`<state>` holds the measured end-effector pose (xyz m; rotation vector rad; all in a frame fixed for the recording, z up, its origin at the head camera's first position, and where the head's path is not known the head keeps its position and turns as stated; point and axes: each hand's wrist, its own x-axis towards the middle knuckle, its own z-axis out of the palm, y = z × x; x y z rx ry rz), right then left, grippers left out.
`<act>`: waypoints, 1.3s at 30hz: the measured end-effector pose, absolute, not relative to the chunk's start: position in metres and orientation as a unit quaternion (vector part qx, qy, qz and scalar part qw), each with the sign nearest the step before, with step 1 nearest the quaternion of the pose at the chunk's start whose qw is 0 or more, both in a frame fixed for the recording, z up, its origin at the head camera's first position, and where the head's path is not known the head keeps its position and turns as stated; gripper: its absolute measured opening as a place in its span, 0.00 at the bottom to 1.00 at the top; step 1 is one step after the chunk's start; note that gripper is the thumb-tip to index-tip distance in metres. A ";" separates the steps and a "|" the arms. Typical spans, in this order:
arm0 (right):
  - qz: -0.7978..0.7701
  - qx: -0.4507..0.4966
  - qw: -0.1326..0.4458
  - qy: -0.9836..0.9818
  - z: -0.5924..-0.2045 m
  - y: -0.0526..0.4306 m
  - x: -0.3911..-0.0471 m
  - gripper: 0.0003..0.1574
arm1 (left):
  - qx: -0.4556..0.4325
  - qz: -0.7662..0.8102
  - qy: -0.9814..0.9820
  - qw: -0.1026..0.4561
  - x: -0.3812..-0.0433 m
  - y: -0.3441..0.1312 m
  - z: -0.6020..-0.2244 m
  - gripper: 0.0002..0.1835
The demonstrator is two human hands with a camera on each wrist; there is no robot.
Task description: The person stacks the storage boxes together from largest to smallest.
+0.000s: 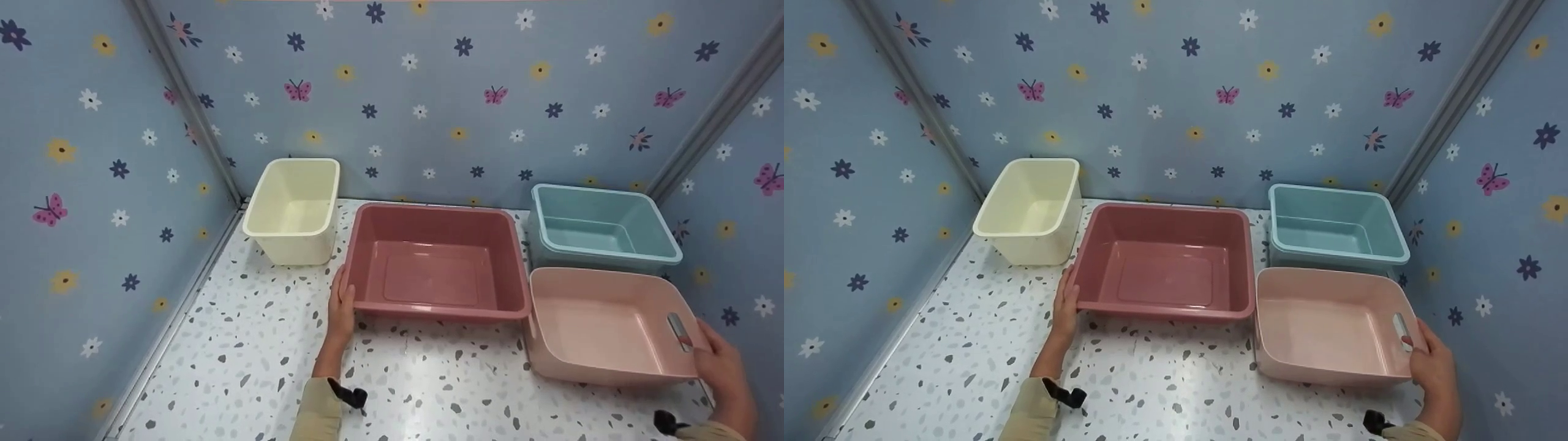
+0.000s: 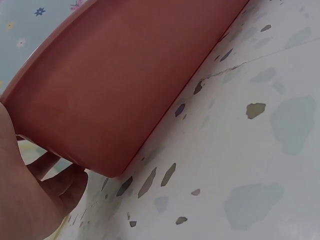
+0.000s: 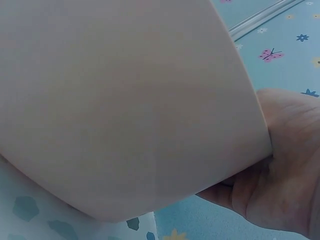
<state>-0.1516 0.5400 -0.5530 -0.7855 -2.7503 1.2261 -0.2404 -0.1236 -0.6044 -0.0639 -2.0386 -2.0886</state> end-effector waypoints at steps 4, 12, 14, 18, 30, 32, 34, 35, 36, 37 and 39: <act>0.405 -0.255 0.010 -0.878 -0.552 0.542 -0.152 0.44 | -0.022 -0.696 -0.710 0.107 -0.241 -0.124 -0.601 0.29; 0.422 -0.274 -0.005 -0.864 -0.552 0.542 -0.155 0.45 | 0.009 -0.635 -0.756 0.155 -0.250 -0.126 -0.611 0.28; 0.425 -0.277 -0.008 -0.862 -0.552 0.543 -0.155 0.44 | 0.000 -0.613 -0.768 0.186 -0.249 -0.125 -0.608 0.27; 0.434 -0.293 -0.010 -0.852 -0.554 0.542 -0.155 0.43 | -0.022 -0.527 -0.802 0.281 -0.244 -0.119 -0.600 0.21; 0.445 -0.280 -0.006 -0.851 -0.550 0.544 -0.156 0.43 | -0.185 -0.413 -0.791 0.411 -0.231 -0.071 -0.566 0.07; 0.451 -0.285 -0.005 -0.846 -0.549 0.545 -0.157 0.44 | -0.232 -0.413 -0.795 0.380 -0.226 -0.054 -0.563 0.05; 0.452 -0.294 -0.007 -0.843 -0.549 0.546 -0.158 0.44 | -0.276 -0.410 -0.798 0.344 -0.219 -0.035 -0.564 0.05; 0.453 -0.298 -0.008 -0.840 -0.548 0.546 -0.158 0.45 | -0.296 -0.411 -0.799 0.325 -0.216 -0.026 -0.566 0.05; 0.452 -0.301 -0.010 -0.839 -0.548 0.545 -0.159 0.45 | -0.310 -0.411 -0.800 0.309 -0.213 -0.018 -0.567 0.05; 0.452 -0.304 -0.013 -0.838 -0.549 0.545 -0.159 0.45 | -0.322 -0.409 -0.802 0.294 -0.210 -0.010 -0.570 0.05; 0.454 -0.310 -0.016 -0.835 -0.550 0.543 -0.159 0.46 | -0.339 -0.401 -0.810 0.262 -0.206 0.003 -0.574 0.07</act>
